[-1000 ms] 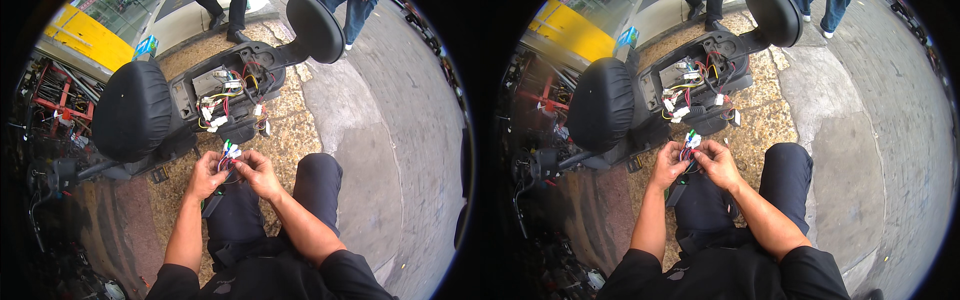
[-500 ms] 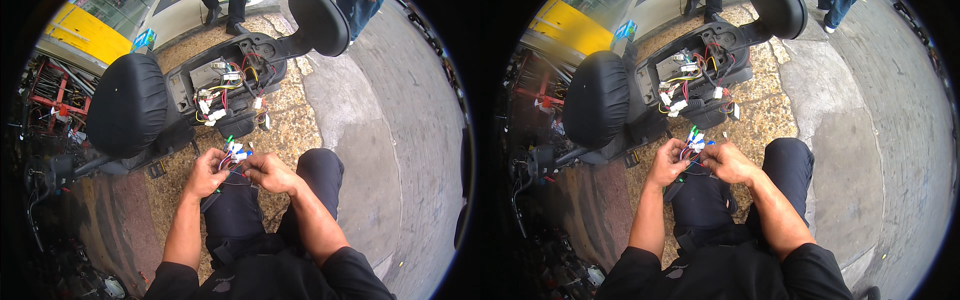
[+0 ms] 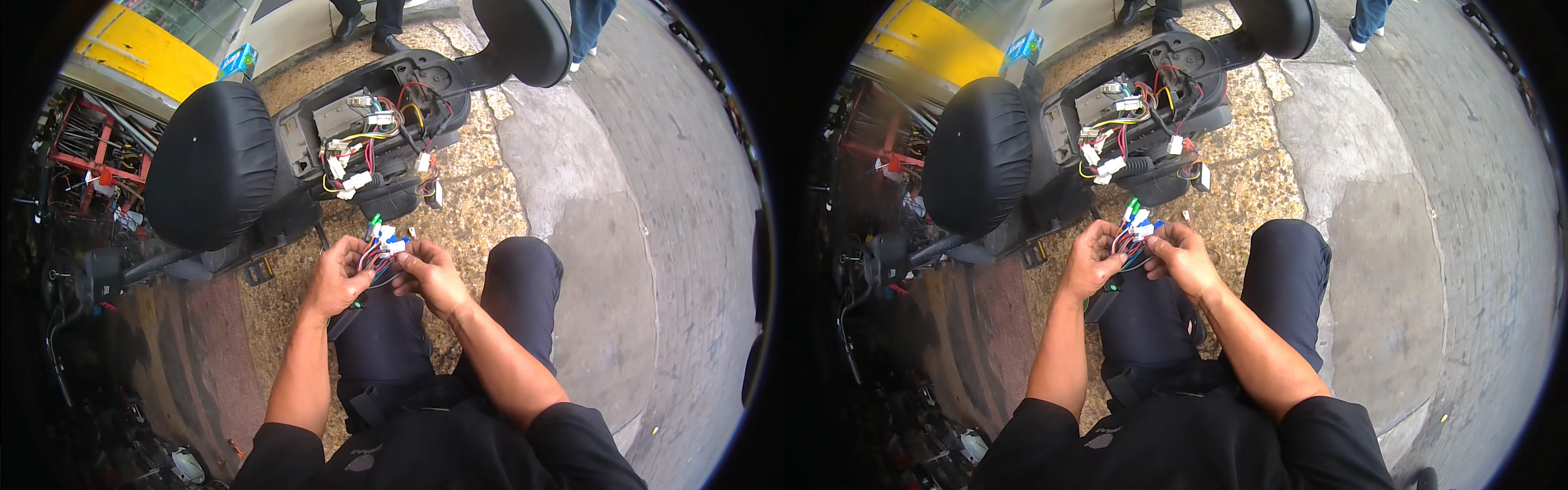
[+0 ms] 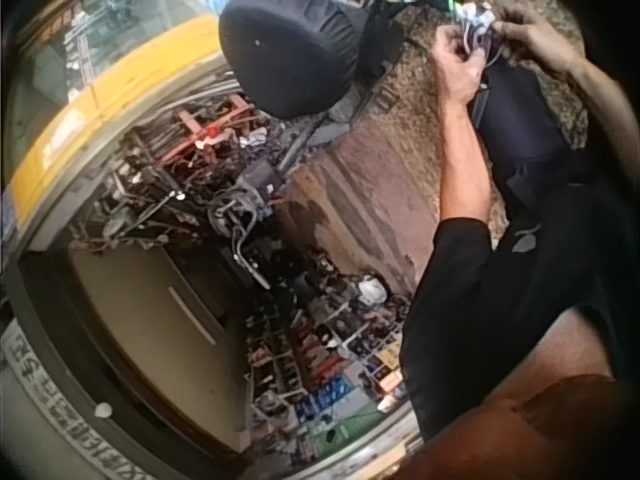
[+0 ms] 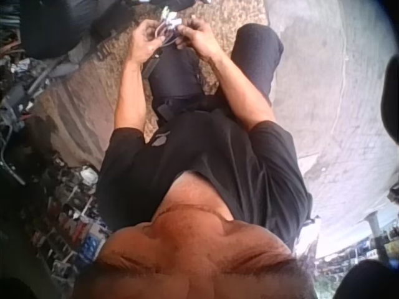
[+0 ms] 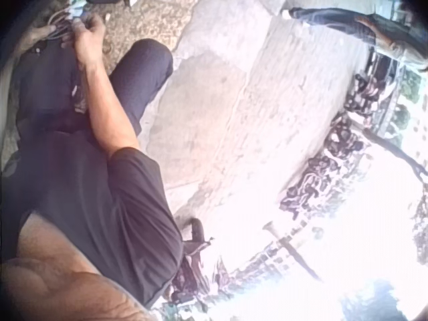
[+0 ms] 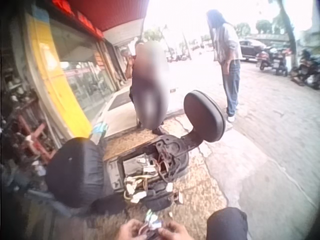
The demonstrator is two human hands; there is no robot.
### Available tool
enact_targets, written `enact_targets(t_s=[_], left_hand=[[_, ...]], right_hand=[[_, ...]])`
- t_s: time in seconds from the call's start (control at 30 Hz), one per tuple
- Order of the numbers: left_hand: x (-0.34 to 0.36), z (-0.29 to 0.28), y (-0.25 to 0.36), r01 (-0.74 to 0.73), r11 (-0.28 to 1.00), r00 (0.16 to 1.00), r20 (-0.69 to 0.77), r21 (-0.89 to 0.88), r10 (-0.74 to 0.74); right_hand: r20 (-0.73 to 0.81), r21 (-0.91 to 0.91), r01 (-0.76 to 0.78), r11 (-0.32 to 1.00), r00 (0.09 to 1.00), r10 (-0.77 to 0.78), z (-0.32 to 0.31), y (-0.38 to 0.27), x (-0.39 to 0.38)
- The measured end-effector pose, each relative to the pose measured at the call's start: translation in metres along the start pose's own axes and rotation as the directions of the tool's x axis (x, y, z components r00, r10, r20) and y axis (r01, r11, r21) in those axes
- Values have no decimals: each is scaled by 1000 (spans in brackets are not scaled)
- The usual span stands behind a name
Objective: The person sits on the ground and works on the exposed wiring of a scooter, sorting and connecting various colored wires and connectors. They then stand up and search through a cluttered tool rack, picking up and examining several items before returning to the scooter.
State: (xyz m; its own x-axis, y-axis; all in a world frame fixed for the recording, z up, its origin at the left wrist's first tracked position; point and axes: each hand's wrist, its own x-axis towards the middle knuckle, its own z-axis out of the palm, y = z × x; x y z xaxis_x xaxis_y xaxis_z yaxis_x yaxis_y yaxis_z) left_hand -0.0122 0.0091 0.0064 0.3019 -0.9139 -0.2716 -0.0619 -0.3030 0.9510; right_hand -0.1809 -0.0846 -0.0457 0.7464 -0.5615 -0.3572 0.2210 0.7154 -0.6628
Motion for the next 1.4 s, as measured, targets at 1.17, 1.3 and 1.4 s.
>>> enact_targets(t_s=[1.17,1.3,1.4], left_hand=[[-22,10,-15,-226,963,911,-318,149,263],[-22,-1,-12,-284,949,888,-412,-140,205],[-25,-7,-8,-240,959,903,-398,-150,163]], right_hand=[[97,-149,295,944,954,-283,29,6,-41],[59,-227,116,967,993,-105,23,12,-31],[76,-277,36,960,997,-15,25,20,-26]])
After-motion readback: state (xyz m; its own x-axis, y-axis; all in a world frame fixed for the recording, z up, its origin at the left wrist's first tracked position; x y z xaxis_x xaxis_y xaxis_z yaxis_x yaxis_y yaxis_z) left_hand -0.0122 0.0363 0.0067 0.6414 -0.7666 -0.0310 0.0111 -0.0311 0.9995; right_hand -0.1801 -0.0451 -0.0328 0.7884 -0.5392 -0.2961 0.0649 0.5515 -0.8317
